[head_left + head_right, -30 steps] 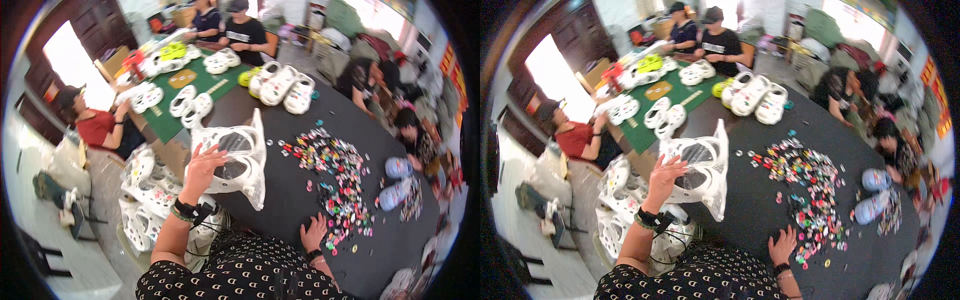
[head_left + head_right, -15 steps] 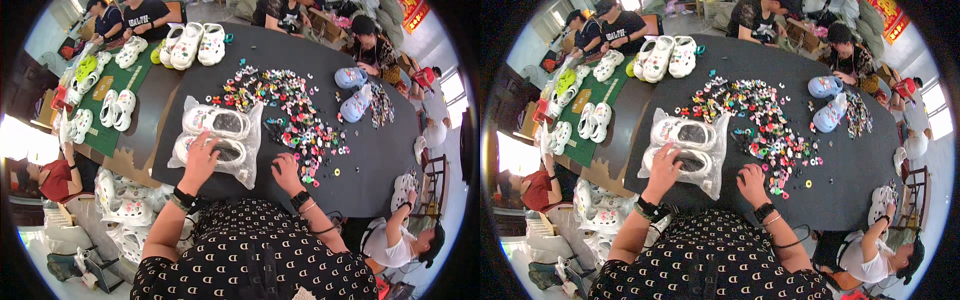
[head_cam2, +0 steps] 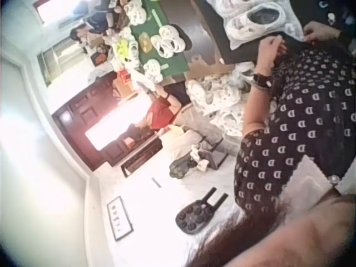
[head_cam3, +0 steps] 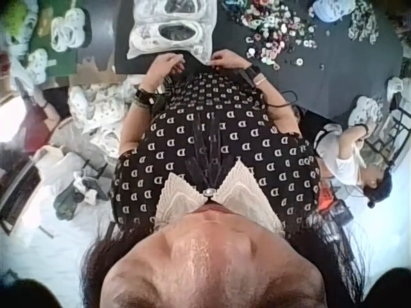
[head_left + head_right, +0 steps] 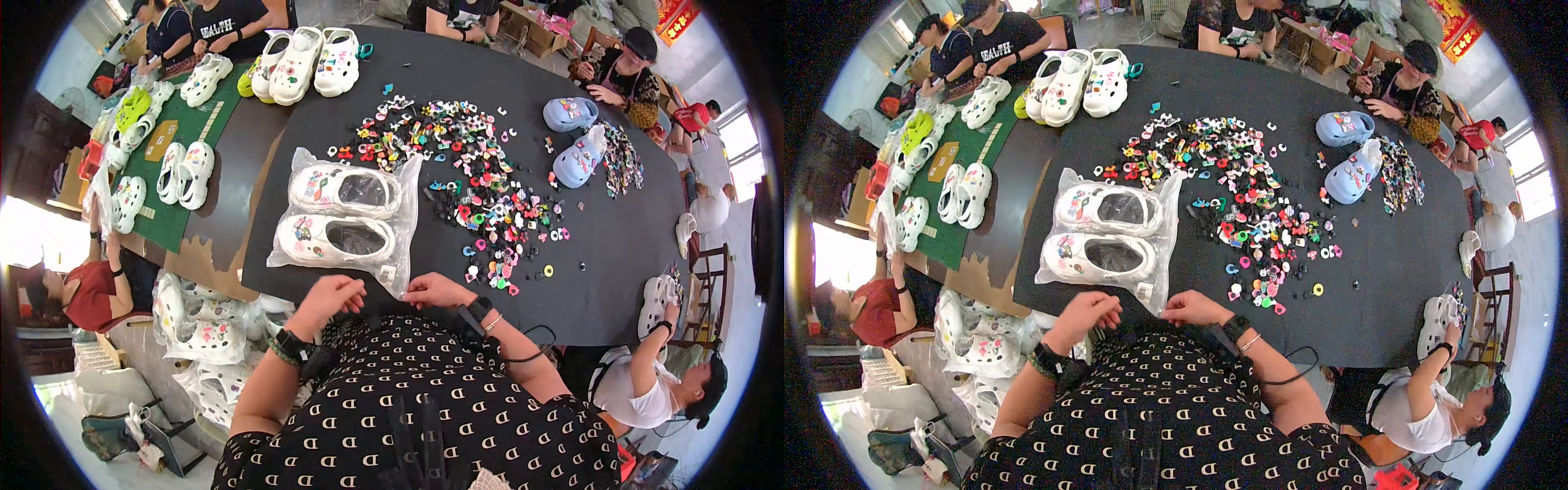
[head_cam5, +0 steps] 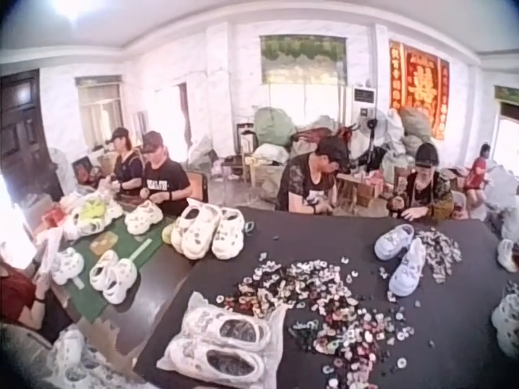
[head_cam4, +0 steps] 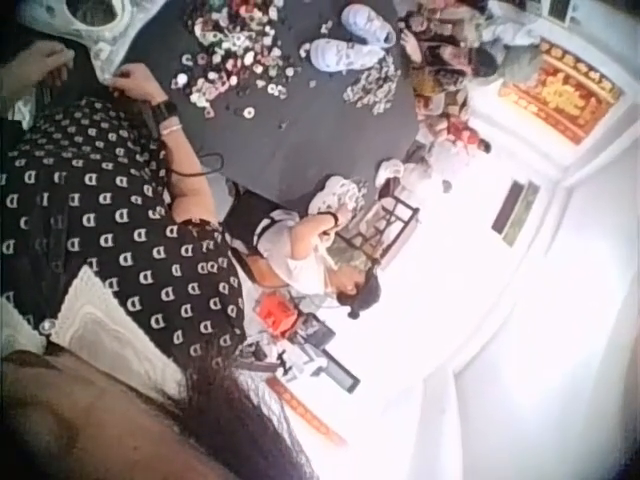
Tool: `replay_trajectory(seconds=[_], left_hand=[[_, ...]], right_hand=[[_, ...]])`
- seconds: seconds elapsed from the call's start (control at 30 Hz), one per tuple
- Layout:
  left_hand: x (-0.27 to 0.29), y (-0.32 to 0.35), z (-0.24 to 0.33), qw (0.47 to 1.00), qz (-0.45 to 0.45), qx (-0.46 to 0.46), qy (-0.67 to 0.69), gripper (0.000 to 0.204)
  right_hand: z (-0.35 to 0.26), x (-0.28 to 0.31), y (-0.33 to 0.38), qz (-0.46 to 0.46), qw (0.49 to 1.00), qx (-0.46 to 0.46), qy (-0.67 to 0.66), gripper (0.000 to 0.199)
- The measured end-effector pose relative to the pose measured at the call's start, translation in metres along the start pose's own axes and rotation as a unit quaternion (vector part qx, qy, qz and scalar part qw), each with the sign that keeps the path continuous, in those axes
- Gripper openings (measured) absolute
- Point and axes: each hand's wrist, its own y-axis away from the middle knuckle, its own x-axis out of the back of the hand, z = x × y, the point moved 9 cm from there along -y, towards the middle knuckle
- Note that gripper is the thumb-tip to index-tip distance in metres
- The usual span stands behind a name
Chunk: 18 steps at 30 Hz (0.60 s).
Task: Decorating foam clogs with charms and packaging them in a manufacturing workshop.
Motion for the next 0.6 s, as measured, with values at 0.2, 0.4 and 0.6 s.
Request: replay_trajectory(seconds=[0.2,0.4,0.6], left_hand=[[-0.057,-0.010,-0.024,0.987,-0.108,0.057,0.100,0.043],[-0.064,-0.023,-0.018,0.988,-0.125,0.021,0.087,0.038],[-0.070,-0.017,0.002,0.983,-0.102,0.035,0.150,0.039]], right_hand=[[-0.022,-0.005,0.001,-0.003,0.991,-0.013,-0.136,0.018],[-0.043,-0.018,-0.007,0.009,0.985,-0.012,-0.173,0.015],[-0.034,-0.014,-0.003,0.015,0.968,0.000,-0.250,0.019]])
